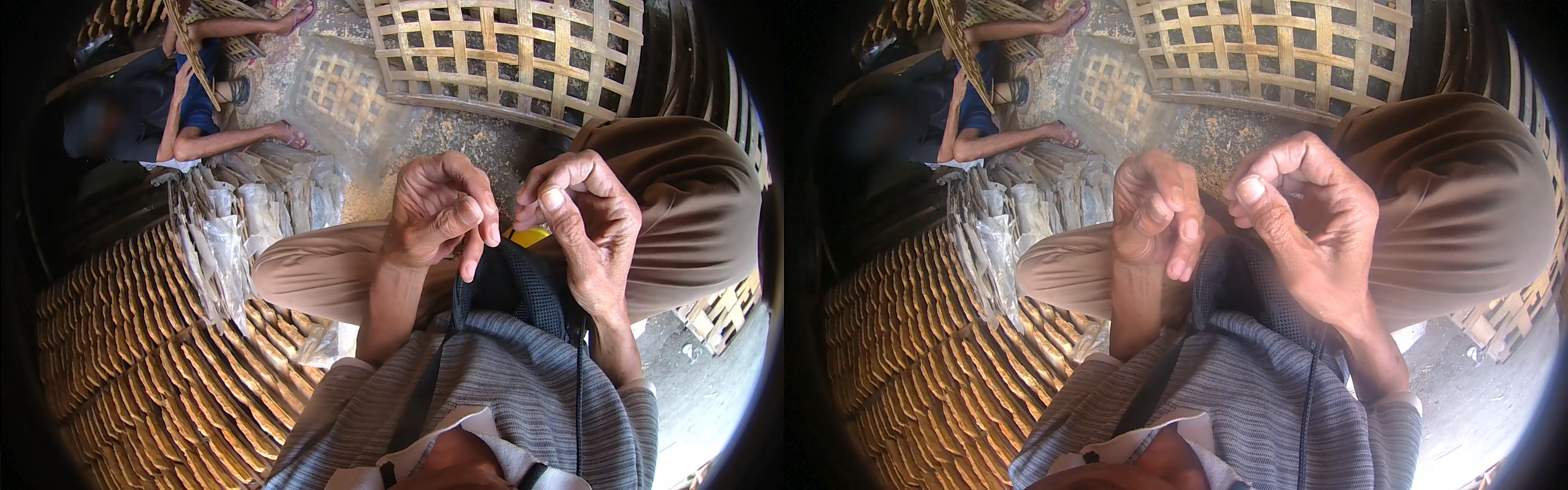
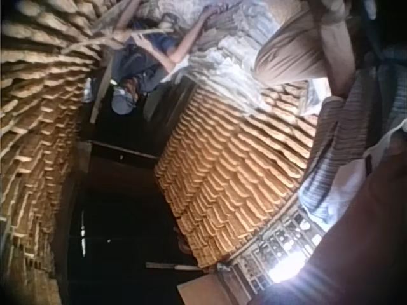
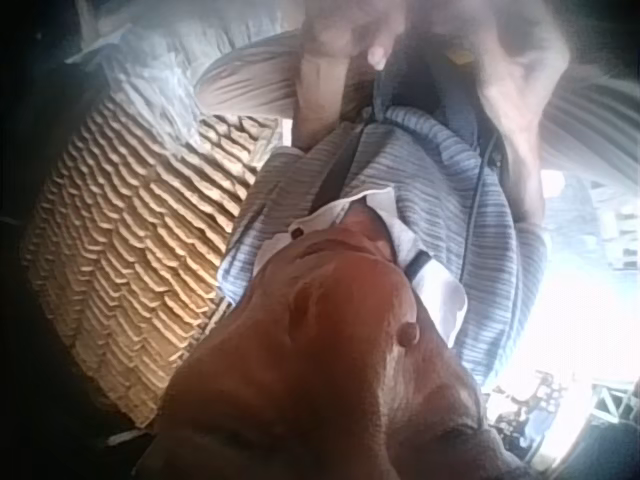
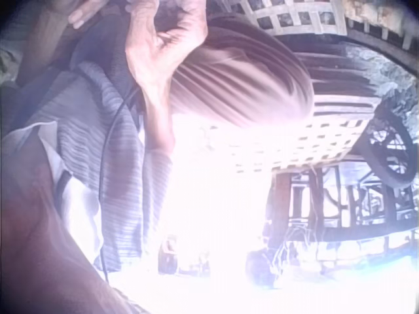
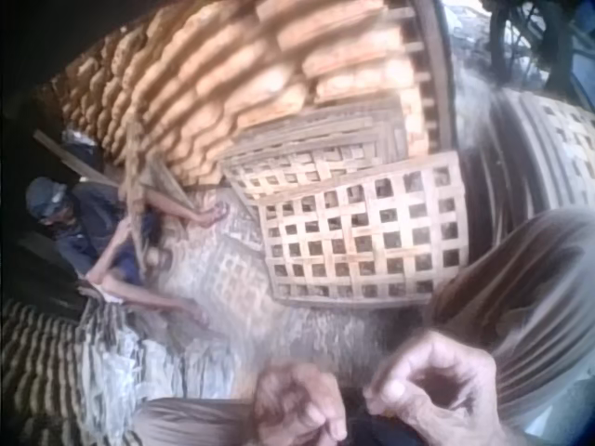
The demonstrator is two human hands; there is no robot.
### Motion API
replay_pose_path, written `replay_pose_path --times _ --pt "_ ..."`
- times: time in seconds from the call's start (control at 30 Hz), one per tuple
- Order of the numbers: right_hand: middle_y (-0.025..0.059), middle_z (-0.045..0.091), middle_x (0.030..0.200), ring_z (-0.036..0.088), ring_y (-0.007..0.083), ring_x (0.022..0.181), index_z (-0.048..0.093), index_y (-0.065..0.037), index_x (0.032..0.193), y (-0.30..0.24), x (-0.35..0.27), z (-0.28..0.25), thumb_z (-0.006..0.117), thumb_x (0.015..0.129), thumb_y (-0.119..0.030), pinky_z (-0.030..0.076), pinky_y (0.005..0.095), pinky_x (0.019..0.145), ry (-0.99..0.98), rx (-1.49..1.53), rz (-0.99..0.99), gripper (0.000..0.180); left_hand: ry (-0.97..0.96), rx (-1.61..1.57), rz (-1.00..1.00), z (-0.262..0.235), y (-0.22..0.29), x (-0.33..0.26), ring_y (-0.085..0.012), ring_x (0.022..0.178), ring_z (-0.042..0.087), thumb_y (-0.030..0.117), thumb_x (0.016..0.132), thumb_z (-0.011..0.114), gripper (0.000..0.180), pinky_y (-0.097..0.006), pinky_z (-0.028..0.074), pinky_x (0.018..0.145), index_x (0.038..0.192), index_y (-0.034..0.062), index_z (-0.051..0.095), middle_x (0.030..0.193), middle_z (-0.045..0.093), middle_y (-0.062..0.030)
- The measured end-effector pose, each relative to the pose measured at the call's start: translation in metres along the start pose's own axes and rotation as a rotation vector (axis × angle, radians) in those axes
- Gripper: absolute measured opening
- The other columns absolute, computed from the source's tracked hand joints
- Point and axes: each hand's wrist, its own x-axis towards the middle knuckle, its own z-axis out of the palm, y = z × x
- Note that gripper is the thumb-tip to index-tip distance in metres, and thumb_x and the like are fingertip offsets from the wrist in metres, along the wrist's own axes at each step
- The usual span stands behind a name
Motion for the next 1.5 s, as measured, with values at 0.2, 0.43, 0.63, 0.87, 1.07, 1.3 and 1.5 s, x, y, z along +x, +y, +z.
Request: replay_pose_path --times 0.2,0.43,0.63,0.87,1.07,1.3,1.5 --pt "0.0068 0.070 0.088 0.066 0.0092 0.078 0.066 0.000 0.096 0.002 0.001 0.001 0.071 0.097 -0.002 0.056 0.0249 0.069 0.010 -0.035 0.018 0.005 -0.018 -0.146 0.001 -0.002 -0.009 0.000 -0.0205 0.047 0.066 0.008 0.099 0.070 0.022 -0.024 0.053 0.037 0.103 -0.0036 0.052 0.080 0.068 -0.0228" --pt "0.0157 0.071 0.093 0.075 0.0180 0.077 0.072 0.008 0.102 -0.008 0.006 0.000 0.073 0.089 0.009 0.062 0.0267 0.062 -0.192 -0.218 -0.304 0.014 -0.036 -0.233 -0.038 -0.002 -0.013 -0.001 -0.0198 0.046 0.065 0.003 0.088 0.082 0.036 -0.025 0.054 0.038 0.101 -0.0013 0.050 0.080 0.068 -0.0204" --pt "0.0127 0.073 0.089 0.072 0.0176 0.079 0.078 0.004 0.096 -0.016 0.002 0.010 0.083 0.081 0.001 0.056 0.0284 0.071 -0.227 -0.165 -0.206 0.017 -0.025 -0.235 -0.054 0.000 -0.013 -0.002 -0.0196 0.052 0.068 -0.004 0.083 0.084 0.037 -0.026 0.055 0.038 0.097 -0.0018 0.051 0.078 0.066 -0.0161" --pt "0.0099 0.072 0.084 0.078 0.0187 0.076 0.076 0.003 0.094 -0.024 0.006 0.003 0.074 0.088 0.008 0.064 0.0277 0.065 -0.368 -0.240 -0.255 0.008 0.015 -0.094 -0.138 0.003 -0.004 -0.004 -0.0193 0.057 0.071 -0.002 0.080 0.088 0.036 -0.025 0.057 0.042 0.094 -0.0032 0.054 0.078 0.066 -0.0138" --pt "0.0070 0.070 0.077 0.076 0.0169 0.072 0.071 0.001 0.088 -0.027 0.002 0.006 0.076 0.085 0.007 0.062 0.0262 0.061 -0.359 -0.375 -0.306 0.008 0.016 -0.014 -0.235 -0.001 0.003 -0.010 -0.0181 0.059 0.072 -0.003 0.078 0.089 0.034 -0.025 0.057 0.042 0.090 -0.0032 0.057 0.078 0.068 -0.0129" --pt "0.0038 0.064 0.073 0.062 0.0097 0.060 0.066 -0.003 0.086 0.004 0.011 -0.015 0.067 0.083 0.003 0.053 0.0223 0.056 -0.046 -0.742 -0.363 0.007 0.040 -0.019 -0.200 0.000 0.006 -0.010 -0.0192 0.055 0.070 -0.004 0.083 0.084 0.027 -0.025 0.055 0.040 0.091 -0.0046 0.058 0.077 0.069 -0.0180" --pt "0.0022 0.064 0.082 0.060 0.0054 0.068 0.064 0.003 0.091 -0.013 0.004 -0.006 0.064 0.090 0.008 0.049 0.0204 0.062 0.100 -0.175 -0.126 0.005 -0.144 -0.395 -0.095 -0.004 -0.004 -0.004 -0.0184 0.043 0.064 -0.004 0.092 0.074 0.014 -0.026 0.052 0.033 0.096 -0.0072 0.061 0.078 0.068 -0.0233"
